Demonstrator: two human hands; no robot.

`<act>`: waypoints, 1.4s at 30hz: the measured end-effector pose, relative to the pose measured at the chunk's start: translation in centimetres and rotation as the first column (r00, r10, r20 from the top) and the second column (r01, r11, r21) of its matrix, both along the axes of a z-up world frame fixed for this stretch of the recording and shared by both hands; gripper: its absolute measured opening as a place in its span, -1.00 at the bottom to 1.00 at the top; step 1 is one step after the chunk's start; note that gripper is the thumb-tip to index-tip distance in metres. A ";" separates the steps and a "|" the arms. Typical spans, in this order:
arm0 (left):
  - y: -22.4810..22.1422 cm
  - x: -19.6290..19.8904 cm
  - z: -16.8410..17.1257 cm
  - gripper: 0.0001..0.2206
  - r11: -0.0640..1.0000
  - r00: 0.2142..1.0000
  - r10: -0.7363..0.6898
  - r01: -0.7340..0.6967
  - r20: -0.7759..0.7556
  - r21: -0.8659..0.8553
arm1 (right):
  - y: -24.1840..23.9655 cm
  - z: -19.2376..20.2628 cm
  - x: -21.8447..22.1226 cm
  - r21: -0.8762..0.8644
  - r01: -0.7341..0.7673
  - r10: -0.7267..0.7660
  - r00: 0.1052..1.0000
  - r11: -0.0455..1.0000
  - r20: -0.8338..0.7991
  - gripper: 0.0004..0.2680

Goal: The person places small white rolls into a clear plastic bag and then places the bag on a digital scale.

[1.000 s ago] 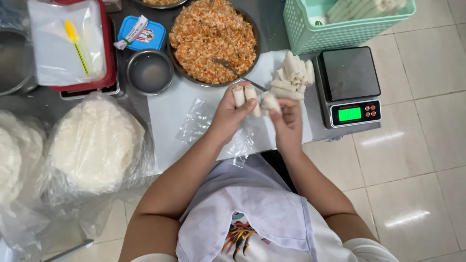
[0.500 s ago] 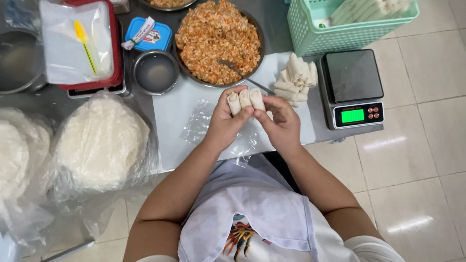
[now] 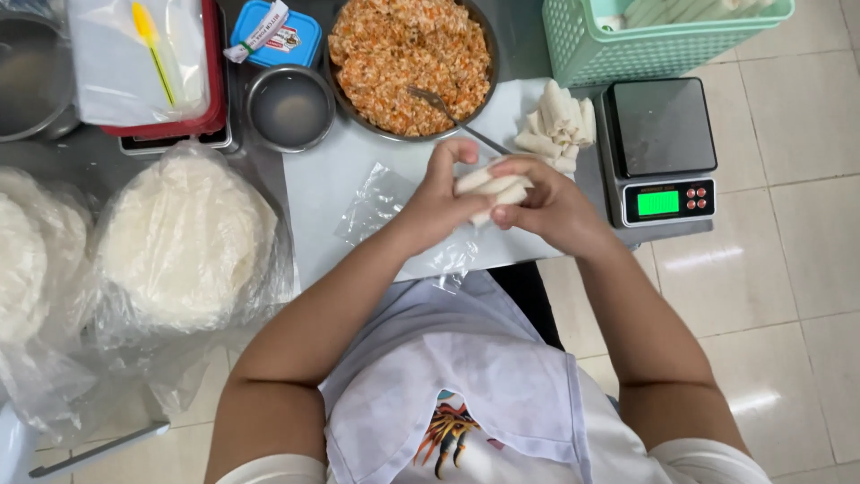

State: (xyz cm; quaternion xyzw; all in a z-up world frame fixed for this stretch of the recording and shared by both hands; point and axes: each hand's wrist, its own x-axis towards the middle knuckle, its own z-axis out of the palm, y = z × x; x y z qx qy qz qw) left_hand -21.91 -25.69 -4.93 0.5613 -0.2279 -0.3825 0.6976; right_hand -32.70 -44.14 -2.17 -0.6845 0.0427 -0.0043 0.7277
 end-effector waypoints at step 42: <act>2.4 -5.1 -5.9 -0.35 0.725 0.755 0.649 -0.577 0.092 -0.376 | 9.1 -11.1 0.8 -0.318 0.409 -0.231 0.850 0.855 0.473 -0.56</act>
